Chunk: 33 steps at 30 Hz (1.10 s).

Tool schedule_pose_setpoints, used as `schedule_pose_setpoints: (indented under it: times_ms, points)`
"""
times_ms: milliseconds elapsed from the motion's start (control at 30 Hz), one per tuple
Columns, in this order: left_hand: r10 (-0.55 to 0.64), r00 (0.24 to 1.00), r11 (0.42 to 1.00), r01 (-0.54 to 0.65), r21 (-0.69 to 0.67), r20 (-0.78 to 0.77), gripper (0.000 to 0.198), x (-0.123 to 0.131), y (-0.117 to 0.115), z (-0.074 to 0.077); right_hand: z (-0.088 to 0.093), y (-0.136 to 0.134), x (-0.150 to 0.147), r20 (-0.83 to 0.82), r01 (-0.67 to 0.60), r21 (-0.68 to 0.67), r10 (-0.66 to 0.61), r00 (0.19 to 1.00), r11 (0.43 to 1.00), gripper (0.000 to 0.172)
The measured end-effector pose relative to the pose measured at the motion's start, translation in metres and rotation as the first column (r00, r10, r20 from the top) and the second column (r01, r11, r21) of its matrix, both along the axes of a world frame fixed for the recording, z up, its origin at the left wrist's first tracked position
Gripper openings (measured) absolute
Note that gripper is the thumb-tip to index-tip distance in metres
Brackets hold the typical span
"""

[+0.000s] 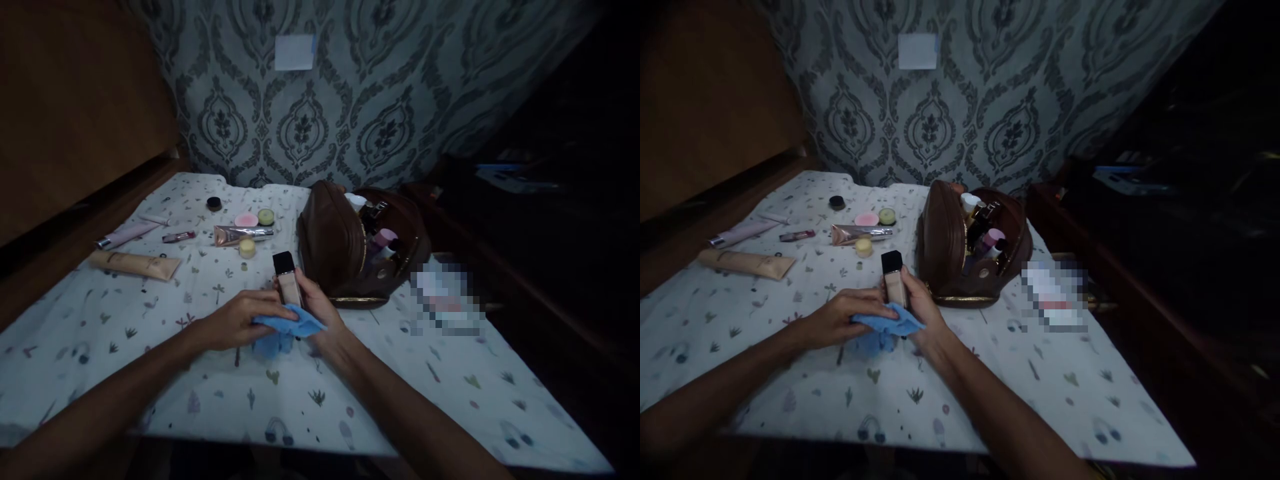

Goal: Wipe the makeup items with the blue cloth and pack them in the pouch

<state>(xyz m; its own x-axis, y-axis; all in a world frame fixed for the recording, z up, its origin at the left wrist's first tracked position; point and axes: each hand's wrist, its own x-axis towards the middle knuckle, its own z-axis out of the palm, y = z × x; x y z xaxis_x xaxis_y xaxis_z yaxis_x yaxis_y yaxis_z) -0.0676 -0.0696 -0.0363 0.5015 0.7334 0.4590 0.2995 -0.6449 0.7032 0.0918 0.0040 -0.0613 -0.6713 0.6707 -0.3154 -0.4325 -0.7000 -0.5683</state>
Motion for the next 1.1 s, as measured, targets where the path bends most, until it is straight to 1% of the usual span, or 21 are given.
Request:
schedule_pose_setpoints:
  times_ms: [33, 67, 100, 167, 200, 233, 267, 333, 433, 500, 633, 700, 767, 833, 967, 1033, 1100]
  points:
    - [0.045, 0.999, 0.999, -0.046, 0.009, 0.020, 0.029, -0.001, 0.000, 0.001, 0.001, -0.002, 0.000, -0.001, 0.031, 0.026, -0.031, 1.000, 0.999, 0.029]
    - [0.118, 0.992, 0.993, -0.119, 0.025, 0.049, 0.028, -0.002, 0.000, 0.003, 0.002, -0.004, -0.001, -0.001, 0.064, 0.050, -0.064, 0.998, 0.997, 0.029]
    - [0.214, 0.973, 0.975, -0.217, 0.040, 0.083, 0.027, -0.004, 0.000, 0.005, 0.003, -0.007, -0.002, 0.006, 0.097, 0.069, -0.097, 0.995, 0.993, 0.030]
    - [0.403, 0.905, 0.908, -0.414, 0.066, 0.136, 0.027, -0.009, 0.002, 0.011, 0.005, -0.012, -0.002, 0.036, 0.106, 0.101, -0.111, 0.993, 0.989, 0.033]
    - [0.464, 0.874, 0.875, -0.477, 0.080, 0.143, 0.027, -0.012, 0.003, 0.014, 0.006, -0.015, -0.003, 0.049, 0.088, 0.117, -0.094, 0.994, 0.989, 0.034]
    - [0.499, 0.856, 0.854, -0.512, 0.090, 0.133, 0.026, -0.015, 0.004, 0.017, 0.006, -0.016, -0.002, 0.051, 0.067, 0.131, -0.074, 0.996, 0.989, 0.034]
    - [0.511, 0.853, 0.848, -0.520, 0.098, 0.107, 0.026, -0.017, 0.005, 0.019, 0.007, -0.017, -0.002, 0.046, 0.046, 0.144, -0.053, 0.998, 0.989, 0.034]
    - [0.496, 0.867, 0.860, -0.498, 0.115, 0.044, 0.023, -0.021, 0.007, 0.022, 0.008, -0.016, -0.001, 0.025, 0.021, 0.160, -0.025, 0.999, 0.987, 0.033]
    - [0.510, 0.860, 0.854, -0.506, 0.122, 0.000, 0.025, -0.022, 0.010, 0.022, 0.009, -0.012, 0.001, -0.015, 0.029, 0.147, -0.027, 1.000, 0.989, 0.030]
    - [0.524, 0.852, 0.847, -0.521, 0.102, -0.002, 0.030, -0.021, 0.010, 0.018, 0.009, -0.009, 0.001, -0.050, 0.045, 0.122, -0.039, 0.998, 0.991, 0.027]
    - [0.534, 0.845, 0.843, -0.534, 0.062, 0.021, 0.026, -0.013, 0.009, 0.006, 0.007, -0.005, -0.002, -0.106, 0.103, 0.032, -0.099, 0.990, 0.994, 0.020]
    - [0.525, 0.851, 0.848, -0.525, 0.069, 0.019, 0.031, -0.010, 0.009, 0.000, 0.006, -0.005, -0.004, -0.124, 0.093, -0.014, -0.094, 0.988, 0.996, 0.018]
    - [0.500, 0.866, 0.863, -0.499, 0.082, 0.003, 0.034, -0.007, 0.007, -0.004, 0.005, -0.005, -0.005, -0.140, 0.085, -0.052, -0.092, 0.986, 0.995, 0.019]
    - [0.460, 0.888, 0.886, -0.456, 0.087, -0.023, 0.035, -0.005, 0.005, -0.004, 0.004, -0.004, -0.005, -0.134, 0.094, -0.080, -0.104, 0.986, 0.992, 0.019]
    - [0.354, 0.932, 0.935, -0.349, 0.069, -0.077, 0.029, 0.000, 0.000, 0.001, 0.006, -0.001, -0.001, -0.082, 0.085, -0.063, -0.090, 0.993, 0.994, 0.021]
    - [0.305, 0.948, 0.952, -0.303, 0.032, -0.092, 0.028, 0.002, -0.001, 0.003, 0.008, 0.000, 0.001, -0.068, 0.128, -0.068, -0.133, 0.989, 0.989, 0.021]
    - [0.277, 0.956, 0.956, -0.285, -0.069, -0.098, 0.031, 0.005, -0.001, 0.003, 0.011, -0.001, 0.001, -0.059, 0.201, -0.088, -0.206, 0.977, 0.976, 0.017]
